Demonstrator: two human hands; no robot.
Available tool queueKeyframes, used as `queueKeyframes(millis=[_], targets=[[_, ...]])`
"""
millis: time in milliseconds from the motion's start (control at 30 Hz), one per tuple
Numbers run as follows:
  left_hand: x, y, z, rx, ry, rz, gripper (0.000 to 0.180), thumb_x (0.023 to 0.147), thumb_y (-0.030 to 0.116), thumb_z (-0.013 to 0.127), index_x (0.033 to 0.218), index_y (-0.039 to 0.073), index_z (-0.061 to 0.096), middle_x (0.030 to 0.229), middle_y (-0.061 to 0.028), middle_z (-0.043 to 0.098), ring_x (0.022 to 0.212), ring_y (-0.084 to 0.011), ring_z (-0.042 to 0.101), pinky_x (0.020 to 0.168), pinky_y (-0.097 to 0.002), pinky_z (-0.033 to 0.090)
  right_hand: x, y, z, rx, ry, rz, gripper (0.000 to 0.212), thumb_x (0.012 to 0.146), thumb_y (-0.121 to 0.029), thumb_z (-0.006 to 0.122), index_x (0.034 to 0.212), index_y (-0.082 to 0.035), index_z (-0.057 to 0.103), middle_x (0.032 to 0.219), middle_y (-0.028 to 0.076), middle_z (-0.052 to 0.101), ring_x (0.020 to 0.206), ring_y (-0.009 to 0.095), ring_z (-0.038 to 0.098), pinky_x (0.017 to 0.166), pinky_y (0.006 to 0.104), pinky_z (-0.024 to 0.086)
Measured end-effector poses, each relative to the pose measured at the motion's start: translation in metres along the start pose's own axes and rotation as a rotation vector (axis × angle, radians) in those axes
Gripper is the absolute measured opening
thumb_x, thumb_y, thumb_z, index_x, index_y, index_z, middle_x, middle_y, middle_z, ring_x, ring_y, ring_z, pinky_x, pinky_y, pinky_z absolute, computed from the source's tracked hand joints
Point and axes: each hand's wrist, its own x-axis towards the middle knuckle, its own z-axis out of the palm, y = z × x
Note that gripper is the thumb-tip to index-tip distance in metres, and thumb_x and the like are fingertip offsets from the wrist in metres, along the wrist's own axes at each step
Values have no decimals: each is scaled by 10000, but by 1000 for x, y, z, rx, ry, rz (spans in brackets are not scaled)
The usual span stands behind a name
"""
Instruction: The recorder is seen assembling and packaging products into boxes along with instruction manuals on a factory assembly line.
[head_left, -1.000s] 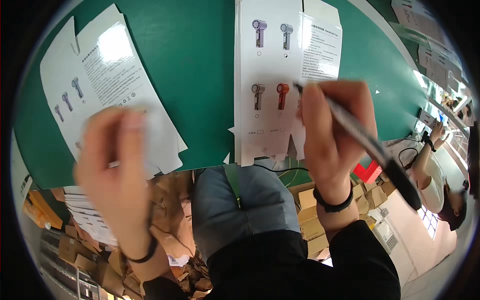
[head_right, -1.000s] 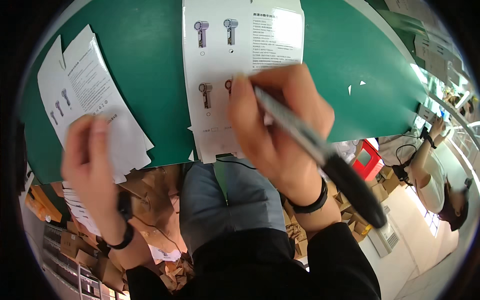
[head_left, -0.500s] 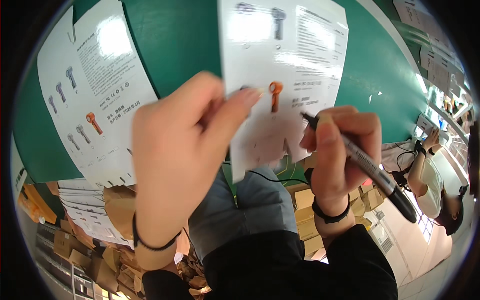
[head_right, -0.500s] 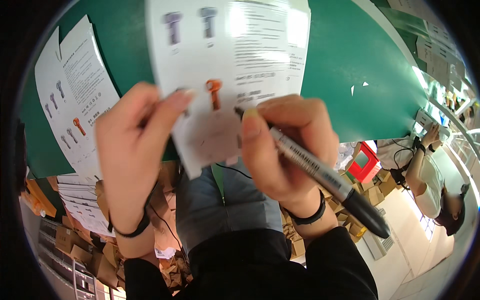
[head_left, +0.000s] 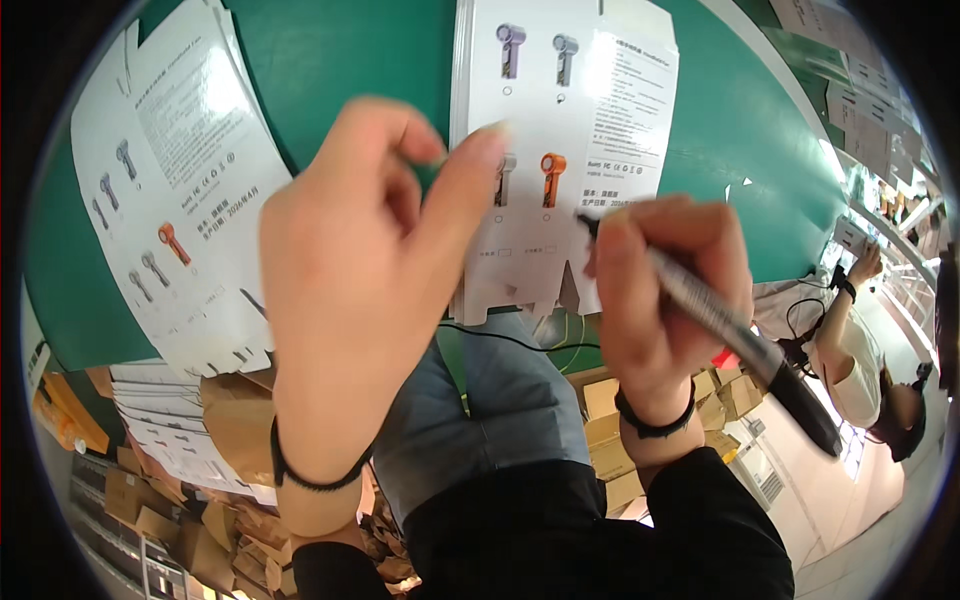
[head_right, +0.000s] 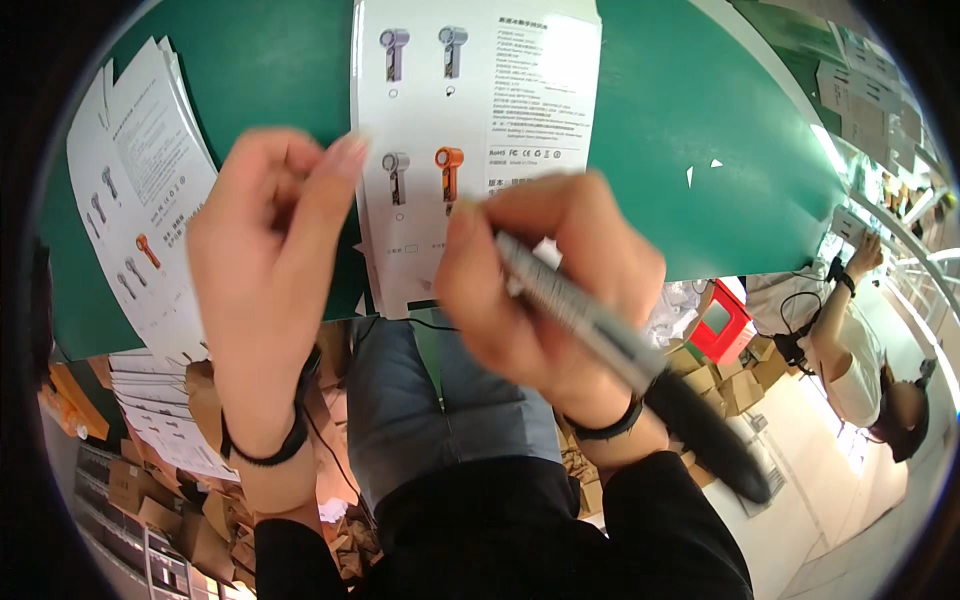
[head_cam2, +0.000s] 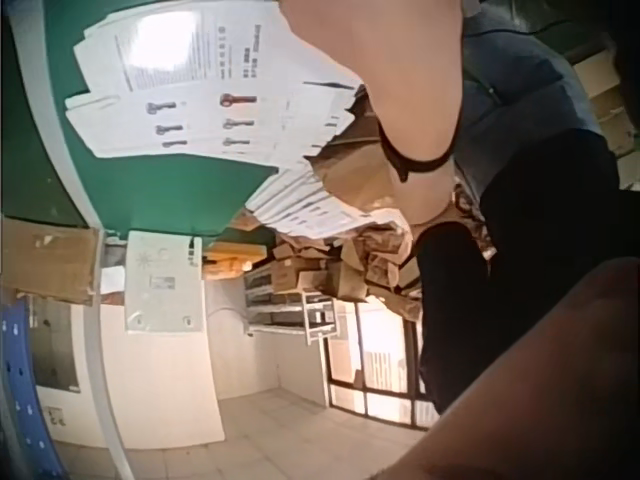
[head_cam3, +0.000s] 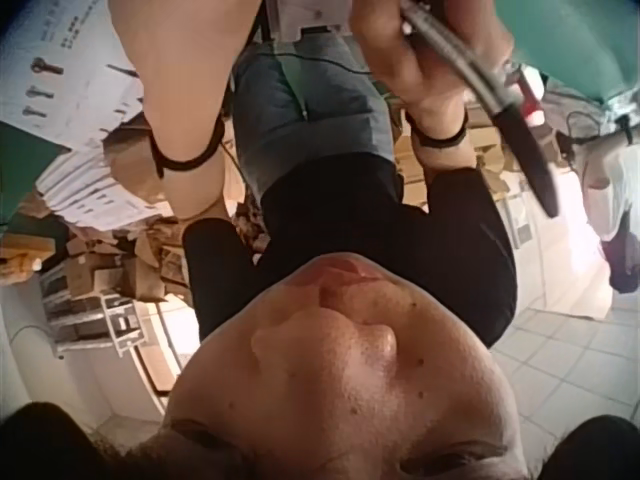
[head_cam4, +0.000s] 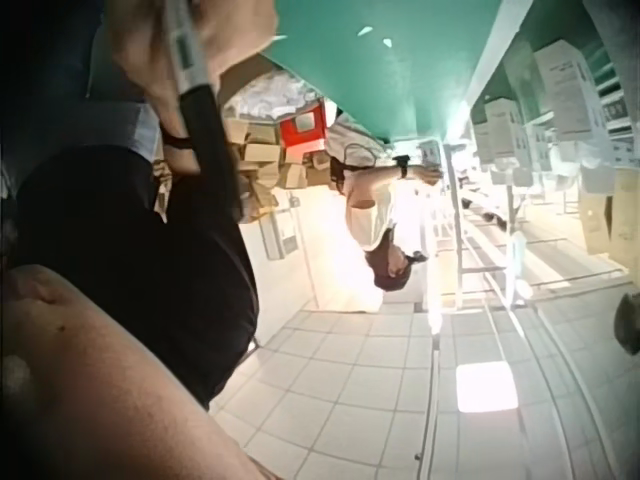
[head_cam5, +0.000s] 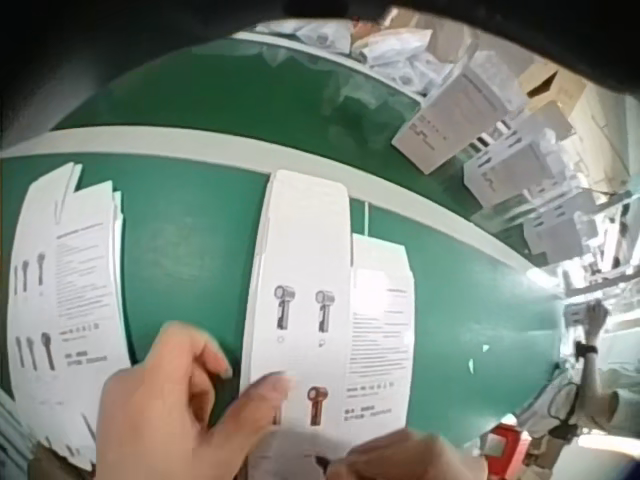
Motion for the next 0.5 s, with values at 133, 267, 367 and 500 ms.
queueKeyframes(millis=[133,267,367,500], targets=[[12,1,12,320,4,117,355,880,288,834,812,48,582,556,-10,438,513,-65,394,491,-258,307,-16,-2,10,-159,-208,-59,144,864,-49,759,867,-22,617,740,101,707,586,134,655,575,247,526],[11,-2,12,376,-30,135,366,874,296,835,796,49,576,535,-22,420,496,-69,403,476,-272,297,-27,-6,9,-5,-106,5,151,867,-39,755,867,-18,605,746,102,709,606,136,659,585,252,523],[5,-3,-1,245,-63,89,358,892,287,819,781,49,575,539,-12,435,506,-59,419,477,-272,292,-27,-6,9,158,27,39,154,878,-38,761,888,-11,610,749,94,709,623,123,659,585,251,516],[-8,-13,-29,-165,-107,-69,337,936,246,779,760,48,570,593,30,477,567,-37,446,514,-248,296,-2,13,0,142,100,41,145,919,-50,746,944,3,613,762,85,701,629,114,648,581,241,505]])
